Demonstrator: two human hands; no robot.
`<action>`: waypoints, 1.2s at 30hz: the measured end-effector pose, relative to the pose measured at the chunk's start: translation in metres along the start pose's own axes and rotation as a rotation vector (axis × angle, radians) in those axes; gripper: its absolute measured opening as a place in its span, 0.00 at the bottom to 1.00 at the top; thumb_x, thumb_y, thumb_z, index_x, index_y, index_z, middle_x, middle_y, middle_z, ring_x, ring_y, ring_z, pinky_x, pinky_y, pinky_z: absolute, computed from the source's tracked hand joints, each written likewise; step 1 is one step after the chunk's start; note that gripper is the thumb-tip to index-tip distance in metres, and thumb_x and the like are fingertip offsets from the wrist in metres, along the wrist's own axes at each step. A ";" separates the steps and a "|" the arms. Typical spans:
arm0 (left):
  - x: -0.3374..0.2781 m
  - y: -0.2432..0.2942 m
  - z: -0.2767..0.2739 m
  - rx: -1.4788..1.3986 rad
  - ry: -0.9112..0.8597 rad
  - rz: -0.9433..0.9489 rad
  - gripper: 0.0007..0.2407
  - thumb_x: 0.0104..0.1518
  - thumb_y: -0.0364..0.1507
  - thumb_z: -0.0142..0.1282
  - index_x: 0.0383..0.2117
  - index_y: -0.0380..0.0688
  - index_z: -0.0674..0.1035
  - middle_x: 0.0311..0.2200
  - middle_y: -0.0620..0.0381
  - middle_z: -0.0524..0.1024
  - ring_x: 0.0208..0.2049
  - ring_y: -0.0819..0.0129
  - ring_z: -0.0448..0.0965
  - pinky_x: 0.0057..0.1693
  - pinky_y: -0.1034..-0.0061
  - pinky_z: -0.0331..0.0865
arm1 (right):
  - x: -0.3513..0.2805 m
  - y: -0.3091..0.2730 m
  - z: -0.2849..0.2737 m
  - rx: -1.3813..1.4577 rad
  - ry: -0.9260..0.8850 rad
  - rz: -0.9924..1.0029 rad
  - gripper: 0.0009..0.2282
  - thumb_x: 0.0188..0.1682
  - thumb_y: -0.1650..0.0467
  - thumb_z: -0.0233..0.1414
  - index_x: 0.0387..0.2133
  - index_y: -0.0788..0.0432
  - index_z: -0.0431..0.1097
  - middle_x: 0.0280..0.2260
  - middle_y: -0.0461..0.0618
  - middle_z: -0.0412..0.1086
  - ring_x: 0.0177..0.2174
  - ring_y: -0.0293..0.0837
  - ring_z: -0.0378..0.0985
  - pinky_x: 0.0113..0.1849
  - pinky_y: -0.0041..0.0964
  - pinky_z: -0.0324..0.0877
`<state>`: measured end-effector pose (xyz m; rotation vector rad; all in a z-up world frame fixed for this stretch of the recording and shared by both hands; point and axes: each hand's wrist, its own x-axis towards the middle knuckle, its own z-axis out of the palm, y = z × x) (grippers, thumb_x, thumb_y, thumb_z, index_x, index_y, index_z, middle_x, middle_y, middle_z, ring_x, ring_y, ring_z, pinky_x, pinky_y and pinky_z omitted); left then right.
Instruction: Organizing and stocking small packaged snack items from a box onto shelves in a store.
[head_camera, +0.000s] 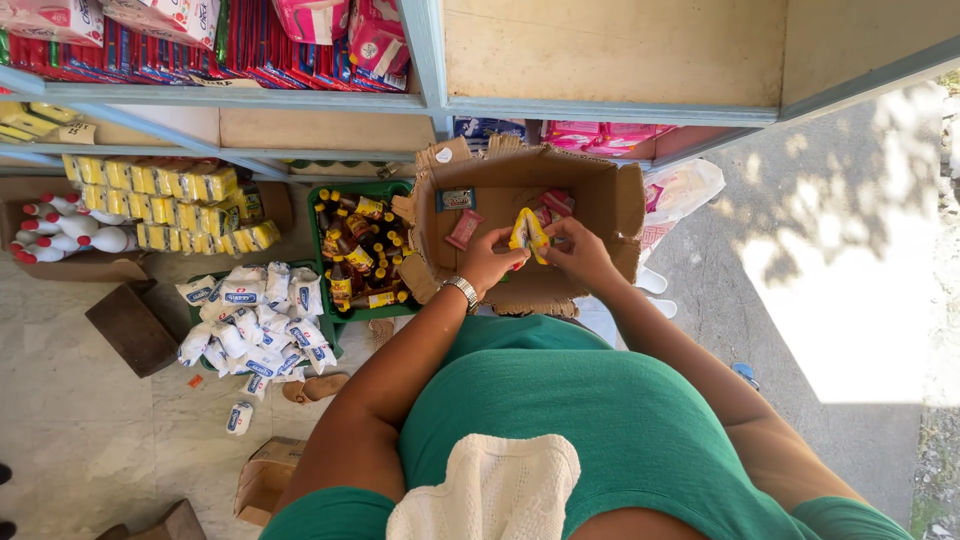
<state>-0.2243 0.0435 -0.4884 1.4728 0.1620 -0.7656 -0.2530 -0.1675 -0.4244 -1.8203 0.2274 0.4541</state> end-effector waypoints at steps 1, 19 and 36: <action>0.000 0.002 0.001 0.001 -0.002 0.004 0.26 0.51 0.31 0.69 0.56 0.37 0.75 0.47 0.55 0.80 0.41 0.74 0.82 0.45 0.76 0.77 | -0.002 -0.001 0.004 -0.001 0.004 -0.003 0.15 0.47 0.72 0.62 0.45 0.61 0.67 0.37 0.49 0.75 0.33 0.36 0.79 0.35 0.33 0.75; -0.033 0.066 0.008 0.374 0.082 0.310 0.25 0.57 0.23 0.61 0.63 0.44 0.72 0.39 0.52 0.81 0.39 0.69 0.84 0.46 0.75 0.76 | 0.000 -0.005 0.010 0.261 0.124 -0.094 0.25 0.47 0.77 0.60 0.59 0.62 0.64 0.50 0.53 0.72 0.49 0.41 0.75 0.50 0.35 0.74; -0.061 0.134 0.021 0.001 0.051 0.598 0.19 0.56 0.22 0.62 0.55 0.33 0.75 0.49 0.49 0.80 0.46 0.69 0.84 0.51 0.75 0.80 | -0.033 -0.095 -0.010 0.503 0.157 -0.249 0.23 0.48 0.78 0.57 0.59 0.68 0.64 0.50 0.57 0.74 0.49 0.44 0.77 0.49 0.37 0.73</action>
